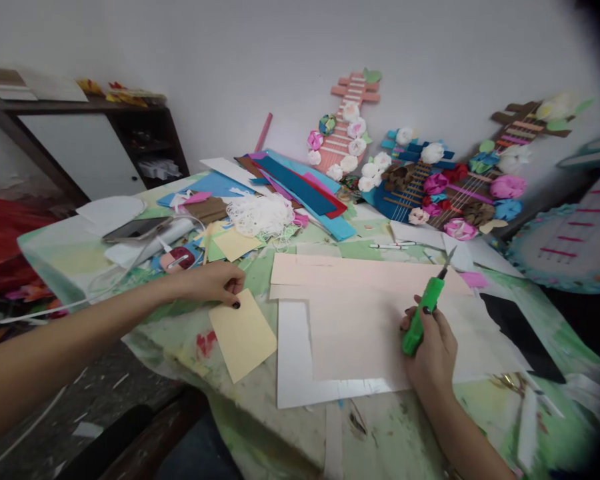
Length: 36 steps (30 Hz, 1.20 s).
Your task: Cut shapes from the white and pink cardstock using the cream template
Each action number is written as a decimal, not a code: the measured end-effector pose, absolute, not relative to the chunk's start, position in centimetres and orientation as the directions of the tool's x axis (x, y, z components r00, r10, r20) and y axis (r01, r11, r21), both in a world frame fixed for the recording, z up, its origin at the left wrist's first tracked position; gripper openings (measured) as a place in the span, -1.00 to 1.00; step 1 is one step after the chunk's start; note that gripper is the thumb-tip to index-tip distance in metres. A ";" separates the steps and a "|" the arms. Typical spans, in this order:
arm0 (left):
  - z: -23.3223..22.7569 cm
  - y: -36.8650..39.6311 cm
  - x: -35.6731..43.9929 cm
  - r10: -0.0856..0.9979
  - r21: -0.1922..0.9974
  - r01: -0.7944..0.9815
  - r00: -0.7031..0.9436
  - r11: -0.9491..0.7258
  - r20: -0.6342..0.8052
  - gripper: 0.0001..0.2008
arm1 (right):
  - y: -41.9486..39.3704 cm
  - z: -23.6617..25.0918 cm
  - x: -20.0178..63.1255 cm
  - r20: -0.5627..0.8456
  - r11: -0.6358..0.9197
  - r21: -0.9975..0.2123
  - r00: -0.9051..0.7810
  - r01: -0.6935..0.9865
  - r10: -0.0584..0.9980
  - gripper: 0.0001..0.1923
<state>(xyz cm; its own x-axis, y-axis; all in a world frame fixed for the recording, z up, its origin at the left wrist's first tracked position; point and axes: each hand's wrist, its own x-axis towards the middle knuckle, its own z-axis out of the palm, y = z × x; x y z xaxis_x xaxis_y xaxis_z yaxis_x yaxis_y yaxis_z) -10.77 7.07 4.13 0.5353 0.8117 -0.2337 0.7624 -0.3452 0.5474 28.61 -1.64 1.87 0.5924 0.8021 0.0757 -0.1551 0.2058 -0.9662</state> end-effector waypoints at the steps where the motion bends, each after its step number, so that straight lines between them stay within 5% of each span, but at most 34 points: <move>1: 4.6 7.0 -10.7 0.803 0.570 0.748 0.545 -0.339 -0.239 -0.84 | -1.7 1.9 28.6 0.071 0.204 -0.966 0.596 -0.159 0.800 -0.67; 8: 10.3 7.1 -8.4 0.715 0.802 0.563 0.644 -0.200 -0.274 -0.72 | -1.8 2.1 29.0 0.086 0.212 -0.967 0.598 -0.144 0.797 -0.67; 12: 11.5 7.5 -3.7 0.691 0.837 0.495 0.691 -0.235 -0.214 -0.74 | -1.8 1.8 29.2 0.092 0.203 -0.969 0.563 -0.138 0.821 -0.67; 21: 5.2 7.7 7.0 0.765 0.778 0.532 0.635 -0.336 -0.104 -0.91 | -2.2 2.2 29.8 0.077 0.182 -0.968 0.481 -0.176 0.873 -0.75; 36: 2.8 7.5 6.8 0.733 0.778 0.425 0.677 -0.463 0.065 -0.91 | -2.8 2.6 29.3 -0.054 -0.033 -0.996 0.267 -0.082 0.962 -0.66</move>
